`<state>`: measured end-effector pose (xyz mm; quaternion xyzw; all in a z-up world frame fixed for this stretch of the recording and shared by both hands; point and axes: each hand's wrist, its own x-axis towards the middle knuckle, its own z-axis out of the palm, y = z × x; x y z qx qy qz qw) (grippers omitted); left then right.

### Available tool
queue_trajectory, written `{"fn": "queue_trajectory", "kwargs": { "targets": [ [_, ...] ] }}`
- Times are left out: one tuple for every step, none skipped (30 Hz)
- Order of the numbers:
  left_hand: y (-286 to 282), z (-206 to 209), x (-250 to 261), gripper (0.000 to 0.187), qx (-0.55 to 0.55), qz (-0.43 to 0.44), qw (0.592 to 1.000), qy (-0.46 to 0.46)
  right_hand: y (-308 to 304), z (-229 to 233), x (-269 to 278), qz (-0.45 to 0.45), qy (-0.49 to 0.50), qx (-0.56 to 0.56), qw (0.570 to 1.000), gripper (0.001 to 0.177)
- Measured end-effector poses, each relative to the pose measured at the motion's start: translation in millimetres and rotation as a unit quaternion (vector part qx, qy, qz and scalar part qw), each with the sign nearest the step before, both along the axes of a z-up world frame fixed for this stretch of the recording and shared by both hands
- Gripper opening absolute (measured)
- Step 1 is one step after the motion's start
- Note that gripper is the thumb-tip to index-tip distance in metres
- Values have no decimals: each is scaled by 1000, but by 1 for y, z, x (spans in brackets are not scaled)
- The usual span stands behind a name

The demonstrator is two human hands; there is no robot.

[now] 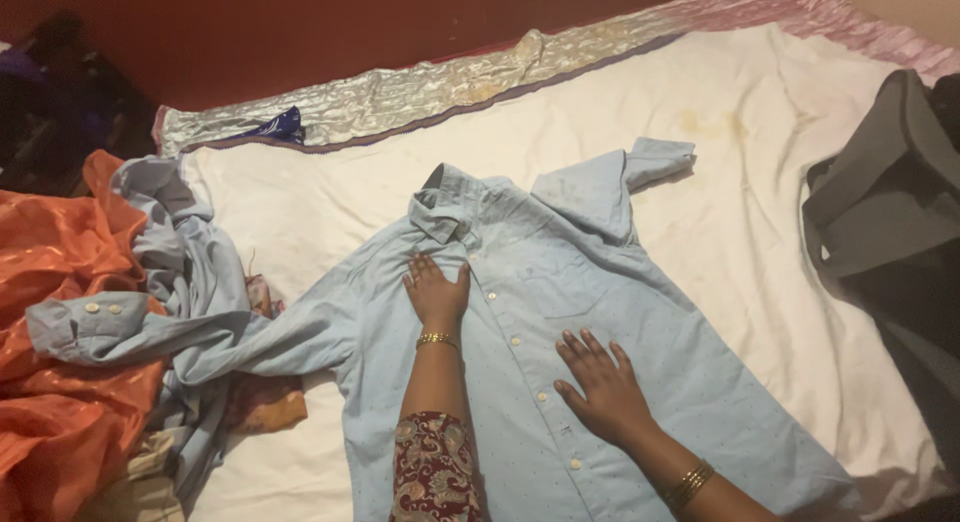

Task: The person buttons a light blue shirt laid on a bed and smooths the fabric with their hands.

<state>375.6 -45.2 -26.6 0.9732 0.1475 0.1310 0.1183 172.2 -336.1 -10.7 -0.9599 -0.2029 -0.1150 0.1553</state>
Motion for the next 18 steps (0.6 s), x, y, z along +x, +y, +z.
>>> {"fn": "queue_trajectory", "kwargs": {
  "targets": [
    [0, -3, -4, 99, -6, -1, 1000, -6, -1, -1, -1, 0, 2, 0, 1000, 63],
    [0, -5, -6, 99, -6, -2, 1000, -4, 0, -1, -1, 1, -7, 3, 1000, 62],
    [1, -7, -7, 96, -8, -10, 1000, -10, -1, 0, -1, 5, -17, 5, 1000, 62],
    [2, -9, -10, 94, -10, -19, 1000, -17, -2, 0, -4, 7, -15, 3, 1000, 62],
    [2, -10, -12, 94, -11, -16, 1000, -18, -1, 0, -3, 5, -19, 7, 1000, 62],
    [0, -12, -14, 90, 0, -21, 999, -25, 0, 1, -3, 3, -23, 10, 1000, 62],
    [0, -15, -20, 86, 13, -24, 999, -30, 0, 0, -3, 6, -23, 10, 1000, 62],
    [0, -17, -25, 86, 13, -20, 999, -29, 0, -1, -3, 6, -30, 9, 1000, 62],
    [-2, -19, -31, 83, 7, -25, 999, -31, 0, -1, -2, 7, -37, 7, 999, 63],
    [-5, -19, -38, 80, 2, -30, 999, -33, -1, -2, -2, 11, -37, 7, 999, 63],
    [-7, -18, -46, 80, 3, -23, 999, -34, -1, -3, -1, 8, -25, 10, 1000, 63],
    [-10, -17, -55, 79, 4, -31, 999, -30, -1, -4, 0, 5, -13, 12, 1000, 63],
    [-13, -15, -64, 78, 5, -40, 999, -26, -1, -5, -1, 10, -13, 13, 1000, 63],
    [-16, -13, -75, 78, 7, -35, 999, -25, -2, -6, -1, 9, -24, 16, 1000, 63],
    [-21, -12, -87, 79, 4, -37, 999, -27, -3, -8, -2, 6, -34, 17, 999, 63],
    [-24, -10, -98, 79, 2, -40, 999, -29, 0, -10, 0, 9, -33, 17, 999, 63],
    [-29, -9, -110, 79, -3, -38, 999, -23, -2, -12, 0, 6, -28, 13, 1000, 63],
    [-32, -7, -120, 78, -1, -50, 998, -49, -2, -15, 2, 2, -23, 8, 1000, 63]
  ]
}}
